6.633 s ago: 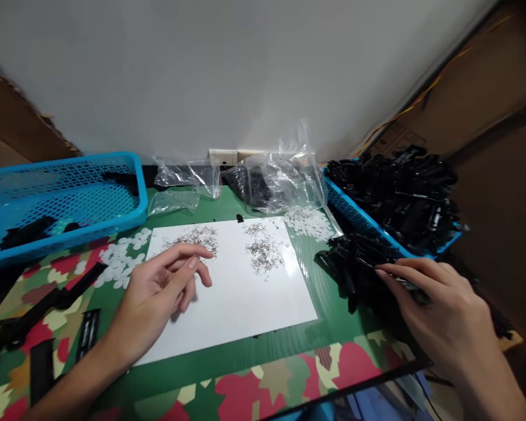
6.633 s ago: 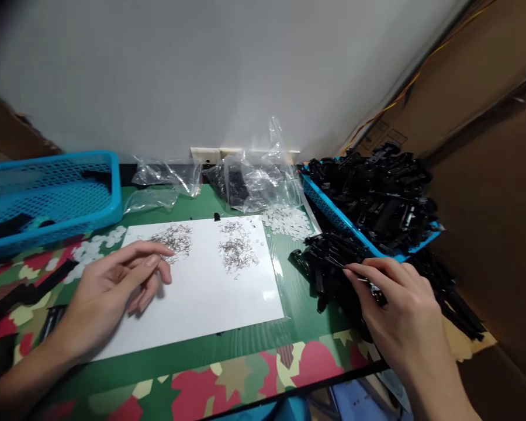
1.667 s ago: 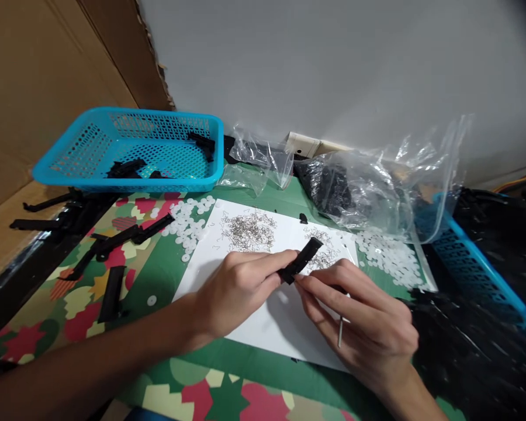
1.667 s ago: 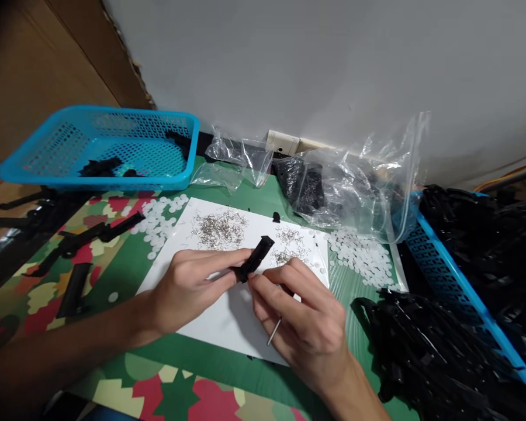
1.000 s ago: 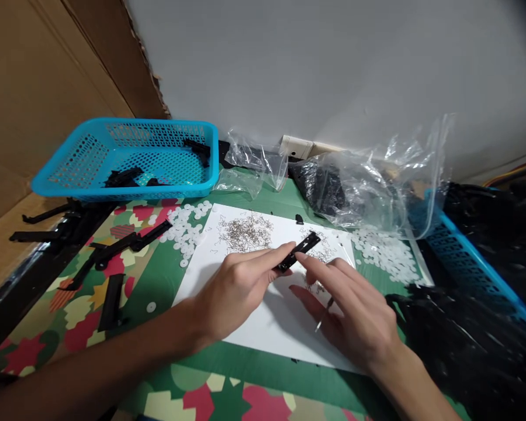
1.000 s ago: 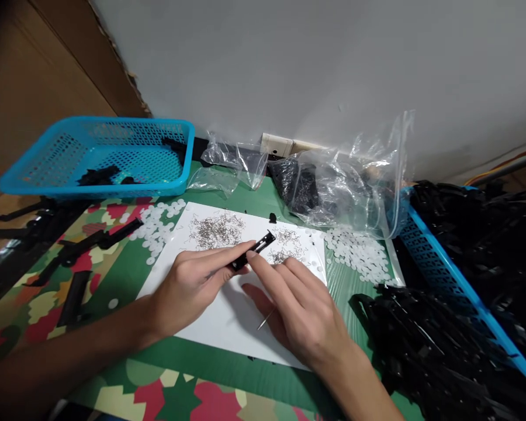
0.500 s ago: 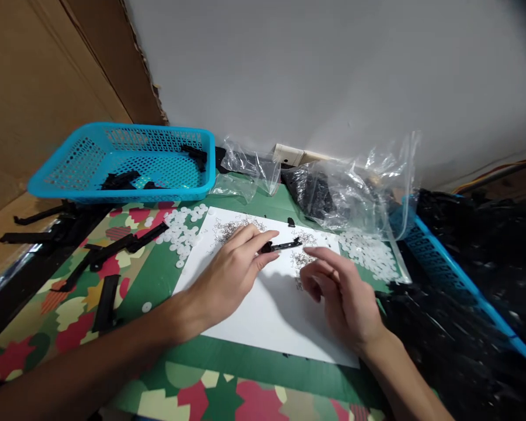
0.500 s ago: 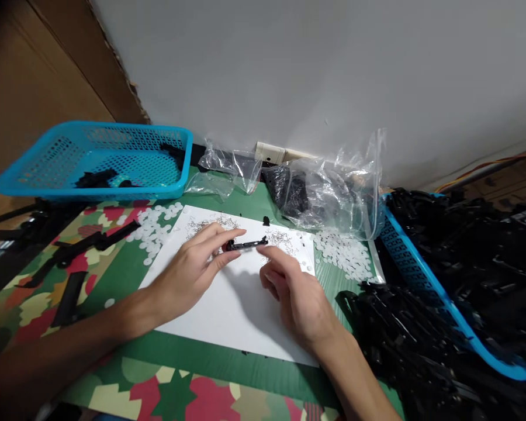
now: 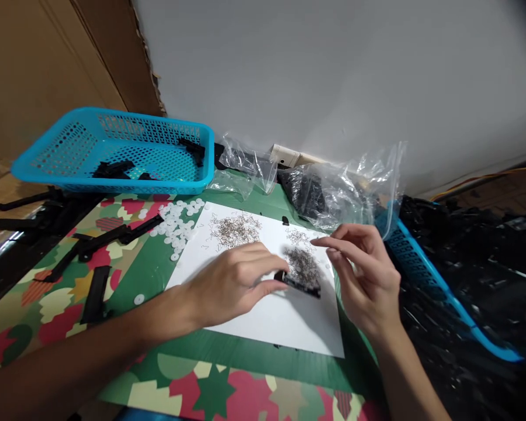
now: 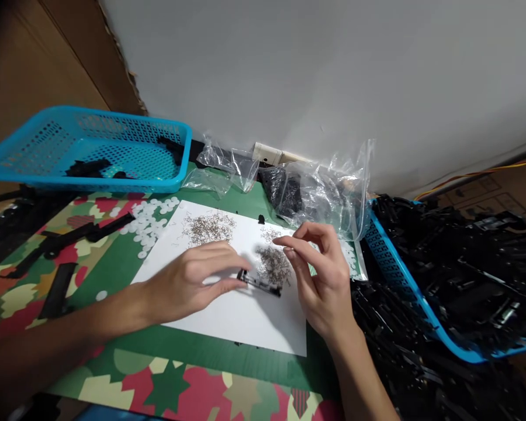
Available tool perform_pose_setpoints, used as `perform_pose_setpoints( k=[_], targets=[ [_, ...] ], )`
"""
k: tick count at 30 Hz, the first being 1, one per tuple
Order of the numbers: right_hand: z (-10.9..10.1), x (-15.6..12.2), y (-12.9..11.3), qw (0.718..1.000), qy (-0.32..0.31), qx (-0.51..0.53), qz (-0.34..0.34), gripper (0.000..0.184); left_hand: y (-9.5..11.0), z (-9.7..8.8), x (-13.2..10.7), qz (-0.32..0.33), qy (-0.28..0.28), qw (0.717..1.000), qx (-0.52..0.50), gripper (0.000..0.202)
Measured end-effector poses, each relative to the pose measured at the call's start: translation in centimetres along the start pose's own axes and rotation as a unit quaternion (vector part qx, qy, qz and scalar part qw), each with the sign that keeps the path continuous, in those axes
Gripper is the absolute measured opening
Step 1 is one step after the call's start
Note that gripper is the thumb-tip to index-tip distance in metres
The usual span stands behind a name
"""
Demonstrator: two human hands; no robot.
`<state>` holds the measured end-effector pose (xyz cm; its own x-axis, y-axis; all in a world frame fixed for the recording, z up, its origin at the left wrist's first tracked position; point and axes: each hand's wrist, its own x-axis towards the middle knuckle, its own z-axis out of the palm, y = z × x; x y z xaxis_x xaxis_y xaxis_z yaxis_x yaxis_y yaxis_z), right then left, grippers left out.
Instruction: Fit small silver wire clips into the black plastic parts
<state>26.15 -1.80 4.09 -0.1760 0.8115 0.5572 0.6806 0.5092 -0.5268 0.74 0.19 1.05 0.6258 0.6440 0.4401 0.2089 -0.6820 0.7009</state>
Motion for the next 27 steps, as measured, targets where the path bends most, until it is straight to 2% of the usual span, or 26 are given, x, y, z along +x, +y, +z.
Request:
perform_pose_setpoints(
  k=[2, 5, 8, 10, 12, 17, 27],
  targets=[
    [-0.3, 0.0, 0.1, 0.999, -0.003, -0.035, -0.019, 0.028, -0.1, 0.3, -0.1, 0.034, -0.023, 0.999, -0.013, 0.015],
    [-0.5, -0.3, -0.6, 0.999, 0.02, -0.043, -0.022, 0.027, -0.4, 0.6, -0.4, 0.015, -0.02, 0.999, -0.026, 0.012],
    [-0.3, -0.7, -1.8, 0.997, 0.05, 0.003, 0.05, 0.015, -0.9, 0.7, -0.5, -0.021, -0.022, 0.999, -0.023, 0.011],
    [0.1, -0.9, -2.6, 0.993, 0.03, 0.043, 0.102, 0.011, -1.1, 0.7, -0.6, -0.033, -0.023, 0.999, -0.015, 0.009],
    [0.5, -1.1, -3.1, 0.99, -0.011, 0.067, 0.12, 0.011, -1.1, 0.7, -0.6, -0.034, -0.023, 0.999, -0.007, 0.008],
    [1.5, -1.4, -3.9, 0.99, -0.069, 0.073, 0.102, 0.009, -1.1, 0.5, -0.5, -0.01, -0.023, 1.0, 0.01, 0.006],
    [1.7, -1.2, -4.2, 0.994, -0.095, 0.027, 0.037, 0.009, -1.2, 0.6, -0.5, 0.014, -0.027, 0.998, 0.046, 0.018]
  ],
)
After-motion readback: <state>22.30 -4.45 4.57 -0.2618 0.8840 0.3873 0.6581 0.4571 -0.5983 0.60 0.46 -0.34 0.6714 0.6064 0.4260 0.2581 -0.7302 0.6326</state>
